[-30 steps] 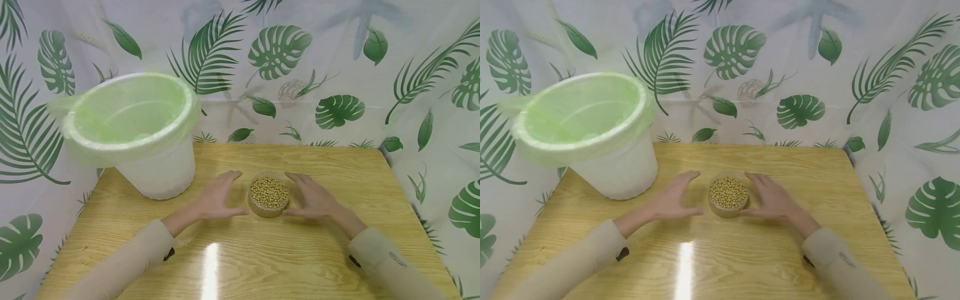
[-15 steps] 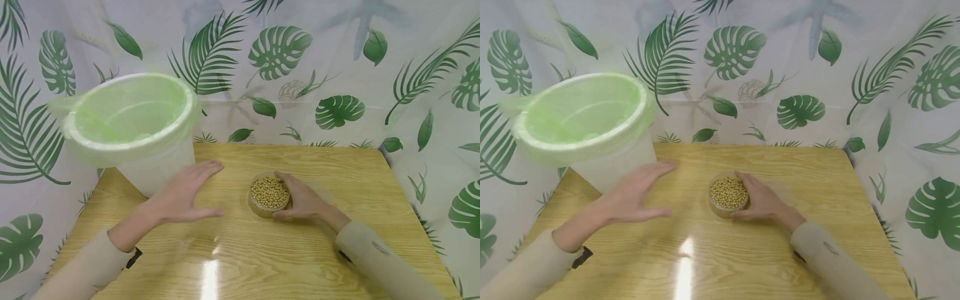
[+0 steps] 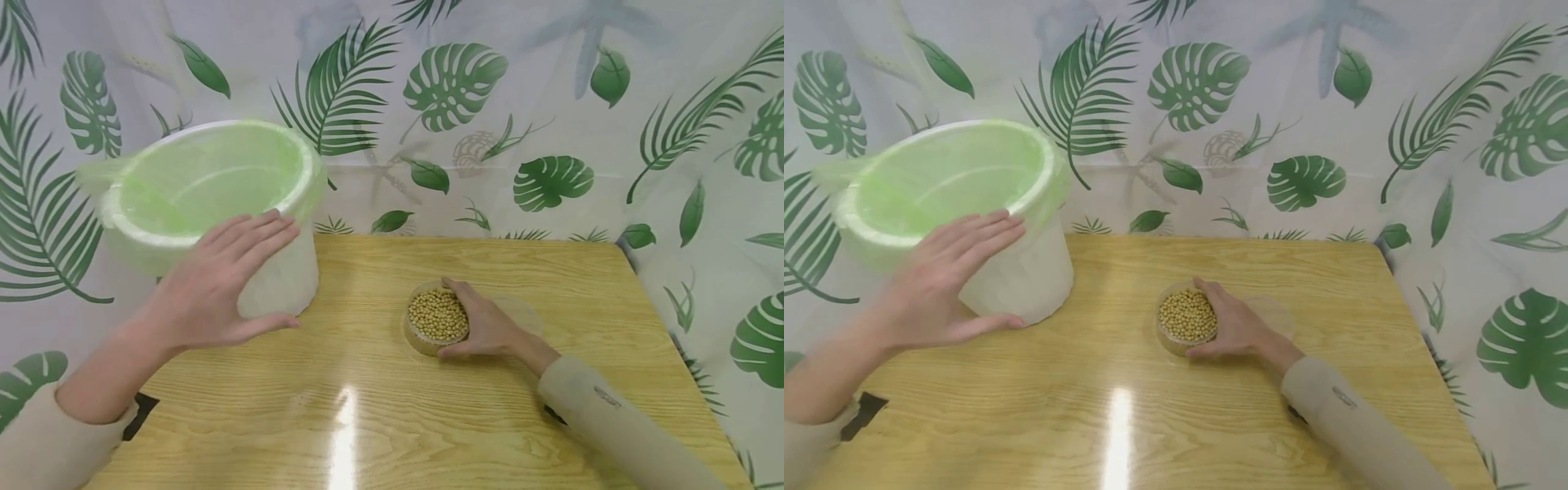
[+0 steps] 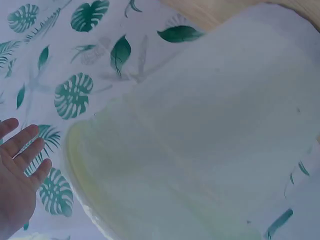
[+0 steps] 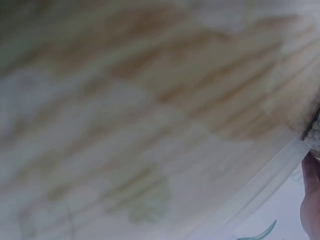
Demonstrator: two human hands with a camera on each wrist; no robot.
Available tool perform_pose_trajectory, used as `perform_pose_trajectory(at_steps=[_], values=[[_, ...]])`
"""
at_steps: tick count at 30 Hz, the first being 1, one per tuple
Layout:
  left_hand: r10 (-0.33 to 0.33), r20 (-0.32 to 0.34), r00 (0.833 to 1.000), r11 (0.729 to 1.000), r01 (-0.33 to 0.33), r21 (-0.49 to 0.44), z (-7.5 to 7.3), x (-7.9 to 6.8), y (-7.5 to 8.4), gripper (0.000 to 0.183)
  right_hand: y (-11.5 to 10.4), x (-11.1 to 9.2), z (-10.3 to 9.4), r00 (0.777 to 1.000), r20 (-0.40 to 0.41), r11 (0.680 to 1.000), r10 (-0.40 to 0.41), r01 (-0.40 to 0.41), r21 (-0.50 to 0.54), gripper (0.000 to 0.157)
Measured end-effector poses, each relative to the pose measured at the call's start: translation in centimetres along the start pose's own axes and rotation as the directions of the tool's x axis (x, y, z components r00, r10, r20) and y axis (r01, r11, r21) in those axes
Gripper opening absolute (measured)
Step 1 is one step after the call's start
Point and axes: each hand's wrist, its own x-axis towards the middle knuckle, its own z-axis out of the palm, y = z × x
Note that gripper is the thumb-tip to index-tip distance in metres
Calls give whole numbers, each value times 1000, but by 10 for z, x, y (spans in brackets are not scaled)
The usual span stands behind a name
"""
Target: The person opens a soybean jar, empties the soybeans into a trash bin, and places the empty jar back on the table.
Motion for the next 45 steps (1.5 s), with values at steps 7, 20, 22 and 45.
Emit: perform_pose_trajectory(at_steps=[7,20,22,45], values=[[-169,61,984,973,156,171,-22,-23,-40,103,-1,3,1,998,-42,999,-46,46,-17,128],[-380,235,895,902,302,309,-38,-54,-80,105,-5,6,4,989,-127,996,-77,73,-42,125],[-395,246,885,898,314,309,-37,-56,-83,104,-7,8,4,986,-142,996,-82,75,-52,124],[-437,260,861,883,356,305,-27,-70,-90,108,-62,48,-61,951,-212,972,-225,203,-121,123]])
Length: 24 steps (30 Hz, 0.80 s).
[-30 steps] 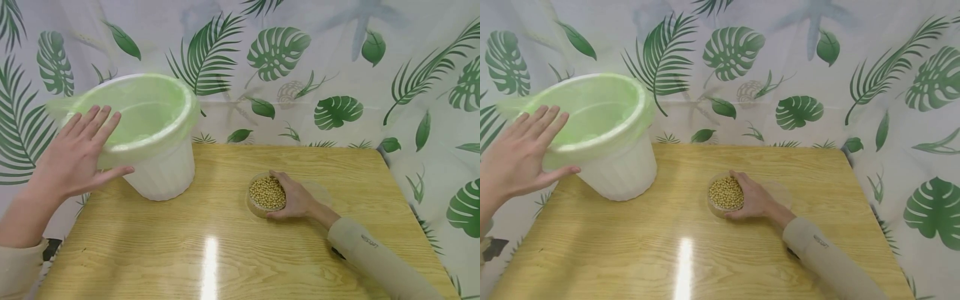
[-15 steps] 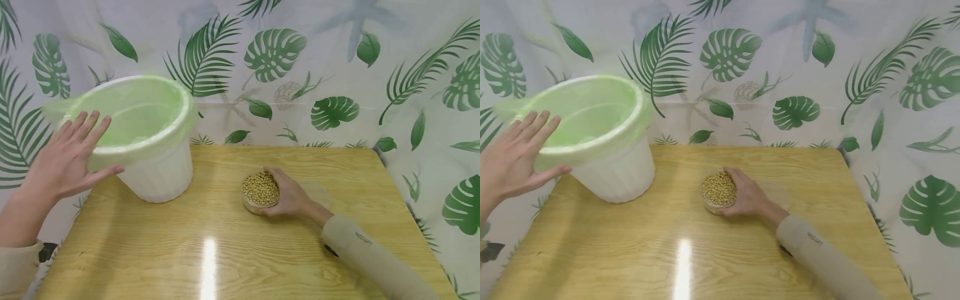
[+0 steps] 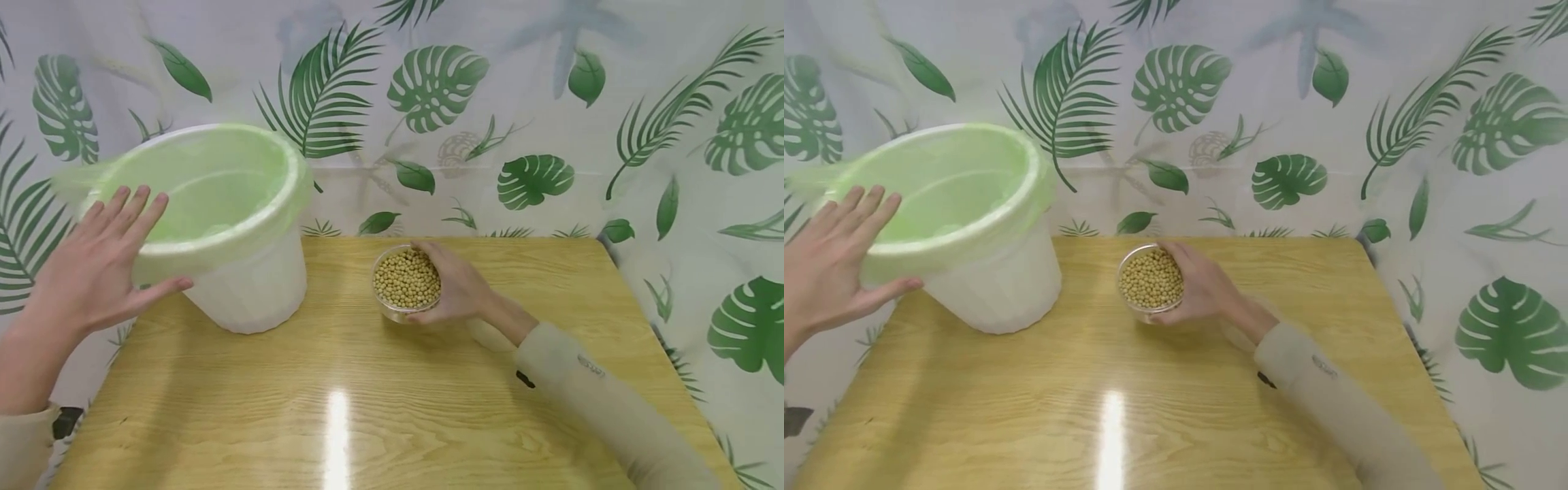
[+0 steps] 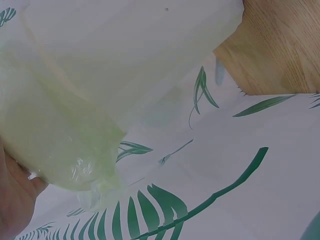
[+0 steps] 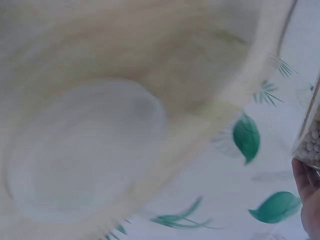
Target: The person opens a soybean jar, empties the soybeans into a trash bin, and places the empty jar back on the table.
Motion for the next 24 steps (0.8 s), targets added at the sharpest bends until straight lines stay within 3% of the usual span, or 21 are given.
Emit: perform_pose_trajectory(at_steps=[12,24], values=[[7,-20,1000,1000,-7,0,0,-3,-1,109,-27,52,-55,995,-39,995,-94,95,15,120],[4,-27,1000,1000,-5,-27,0,-2,3,108,-64,111,-103,996,44,997,-79,78,8,123]])
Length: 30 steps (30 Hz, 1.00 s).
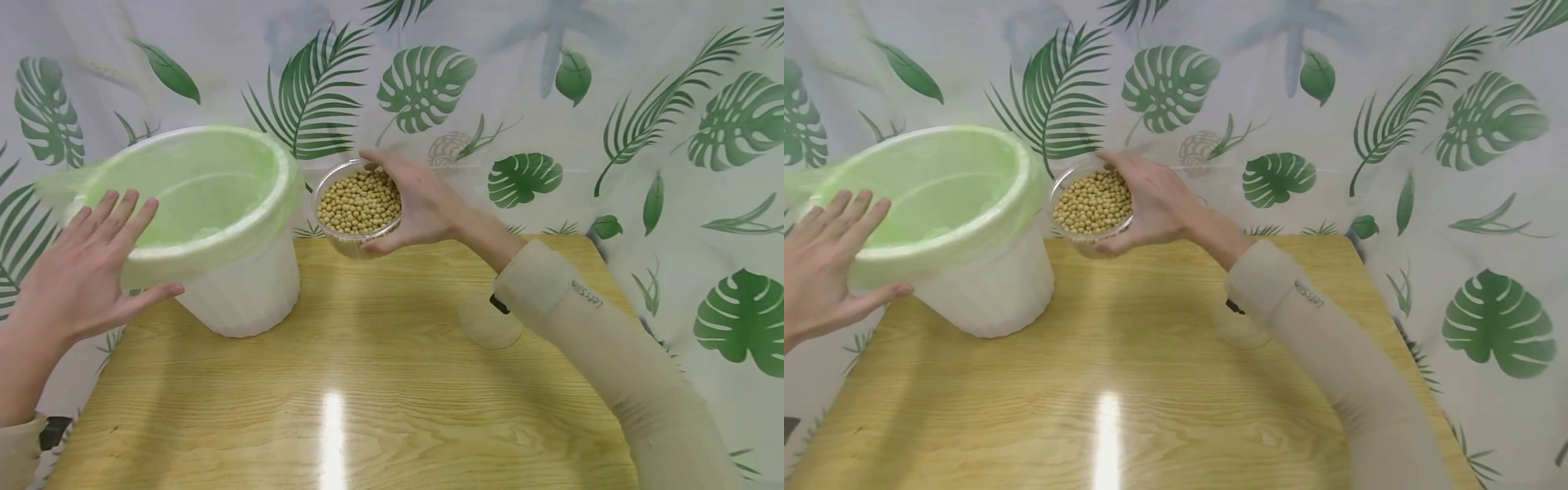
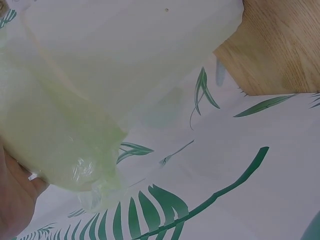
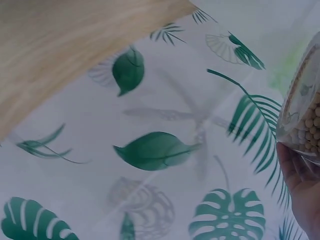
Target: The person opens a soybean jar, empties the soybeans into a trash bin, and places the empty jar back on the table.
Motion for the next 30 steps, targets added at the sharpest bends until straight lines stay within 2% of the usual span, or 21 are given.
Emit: perform_pose_trajectory(at_steps=[7,18,30], values=[[19,8,1000,1000,-19,13,0,3,3,108,-10,24,-21,1000,-2,1000,5,-5,-25,118],[1,4,1000,1000,-1,11,0,0,0,108,-25,65,-33,999,27,992,43,-39,-120,120],[-4,-7,1000,1000,4,-3,-1,0,2,107,-58,112,-42,984,129,953,125,-83,-291,125]])
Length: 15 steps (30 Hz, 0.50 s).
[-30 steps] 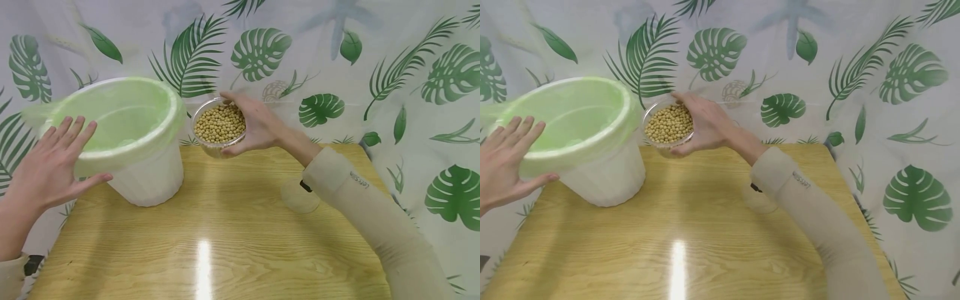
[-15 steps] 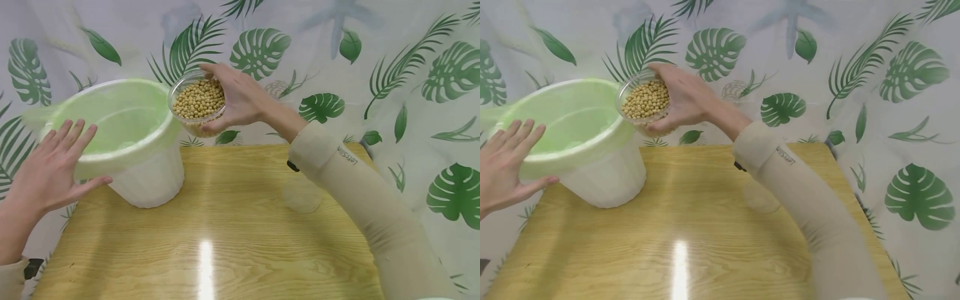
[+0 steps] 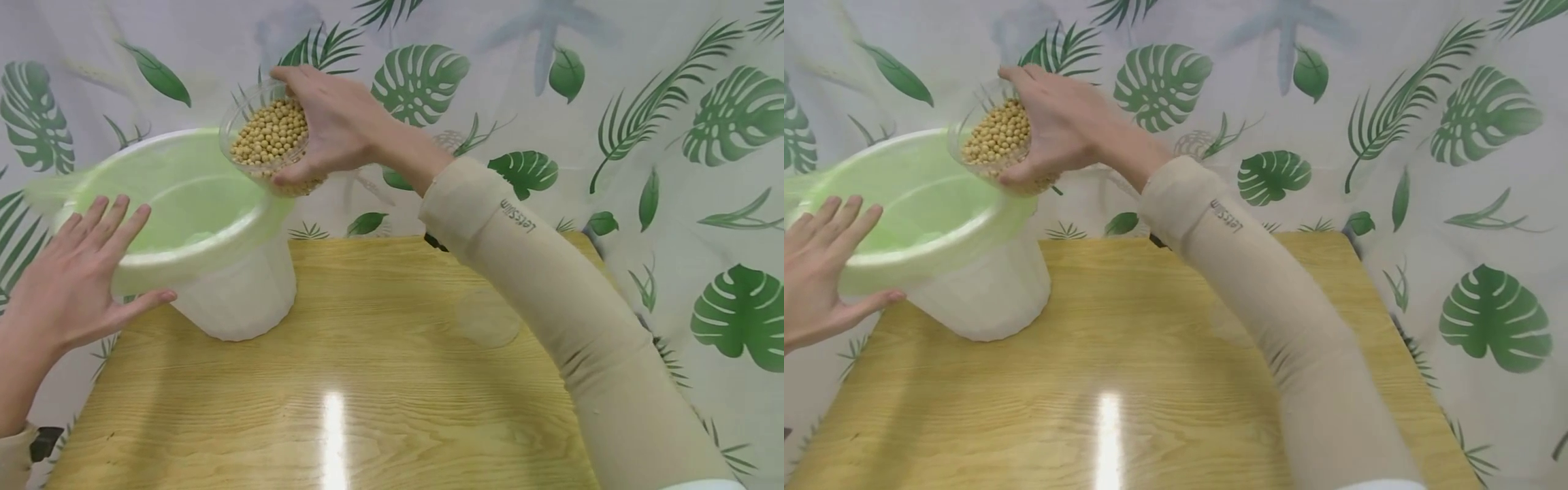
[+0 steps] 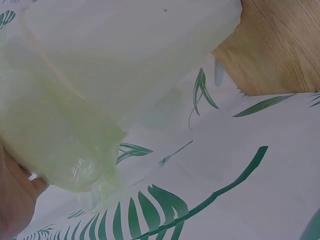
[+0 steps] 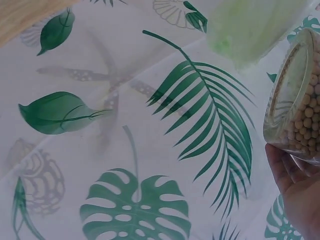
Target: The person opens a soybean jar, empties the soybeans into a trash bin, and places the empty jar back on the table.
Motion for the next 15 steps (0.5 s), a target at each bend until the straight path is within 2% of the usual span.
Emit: perform_pose_trajectory(at_steps=[8,15], values=[[-11,5,1000,1000,11,10,-1,-1,0,108,-29,22,-3,996,89,993,-1,12,-122,128],[-14,11,1000,1000,14,-6,-1,-2,3,106,-47,30,-1,993,114,970,2,26,-244,126]])
